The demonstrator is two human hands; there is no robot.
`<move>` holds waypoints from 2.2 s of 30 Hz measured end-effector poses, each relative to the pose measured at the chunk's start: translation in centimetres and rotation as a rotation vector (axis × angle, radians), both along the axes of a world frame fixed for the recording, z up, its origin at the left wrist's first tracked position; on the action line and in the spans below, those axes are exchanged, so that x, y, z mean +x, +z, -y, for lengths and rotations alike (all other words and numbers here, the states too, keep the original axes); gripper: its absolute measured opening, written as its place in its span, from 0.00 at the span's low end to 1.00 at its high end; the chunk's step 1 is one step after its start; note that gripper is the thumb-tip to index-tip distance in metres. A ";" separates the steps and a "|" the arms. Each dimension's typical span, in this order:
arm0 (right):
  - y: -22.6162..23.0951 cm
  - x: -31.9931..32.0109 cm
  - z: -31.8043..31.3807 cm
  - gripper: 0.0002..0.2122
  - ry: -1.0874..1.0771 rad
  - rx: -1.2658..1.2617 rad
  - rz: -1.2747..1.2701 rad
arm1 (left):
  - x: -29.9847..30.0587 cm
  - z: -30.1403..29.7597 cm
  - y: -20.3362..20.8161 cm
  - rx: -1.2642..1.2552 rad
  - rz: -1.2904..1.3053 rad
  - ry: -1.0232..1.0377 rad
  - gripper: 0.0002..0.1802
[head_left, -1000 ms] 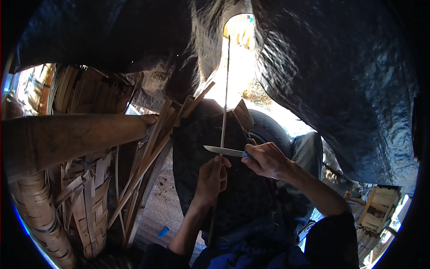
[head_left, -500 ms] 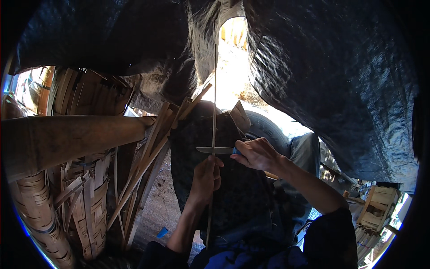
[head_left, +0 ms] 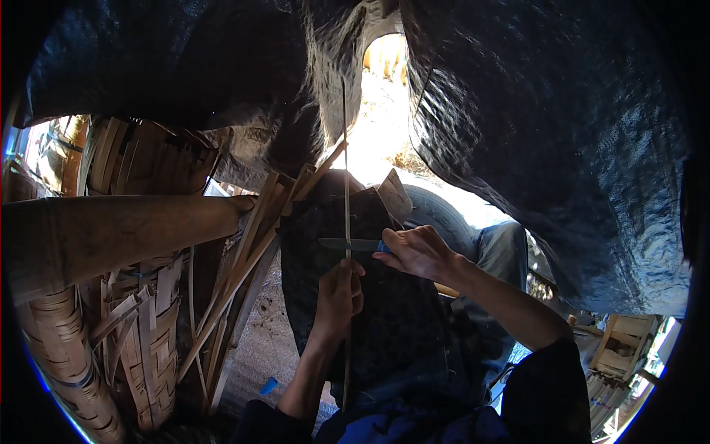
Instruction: Scraping or shaving a thin bamboo stick using a small knife.
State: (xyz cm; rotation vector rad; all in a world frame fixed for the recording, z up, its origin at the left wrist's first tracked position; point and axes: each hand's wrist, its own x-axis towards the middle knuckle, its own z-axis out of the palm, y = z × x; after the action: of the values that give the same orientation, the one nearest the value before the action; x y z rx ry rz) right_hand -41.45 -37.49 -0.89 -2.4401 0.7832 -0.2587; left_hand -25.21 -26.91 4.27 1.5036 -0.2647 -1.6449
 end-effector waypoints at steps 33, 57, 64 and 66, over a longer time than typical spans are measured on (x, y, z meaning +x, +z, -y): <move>-3.0 3.0 7.5 0.15 -0.029 0.065 -0.037 | 0.0 1.4 -0.8 0.036 0.002 0.079 0.17; -7.2 -2.0 21.1 0.25 -0.323 0.086 -0.324 | -0.5 -5.0 4.4 0.202 -0.216 -0.173 0.18; -5.8 -2.4 12.3 0.26 -0.698 0.782 0.140 | 0.0 -2.4 3.5 0.215 -0.096 -0.016 0.17; 0.9 1.8 5.4 0.23 -0.644 0.922 0.274 | 0.2 -1.7 3.0 0.183 0.083 -0.051 0.16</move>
State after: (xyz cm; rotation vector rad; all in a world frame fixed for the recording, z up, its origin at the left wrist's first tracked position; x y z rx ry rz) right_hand -39.67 -42.86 0.02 -1.2285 1.2033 -0.3564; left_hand -25.04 -25.19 7.22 1.7173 -0.2035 -1.6867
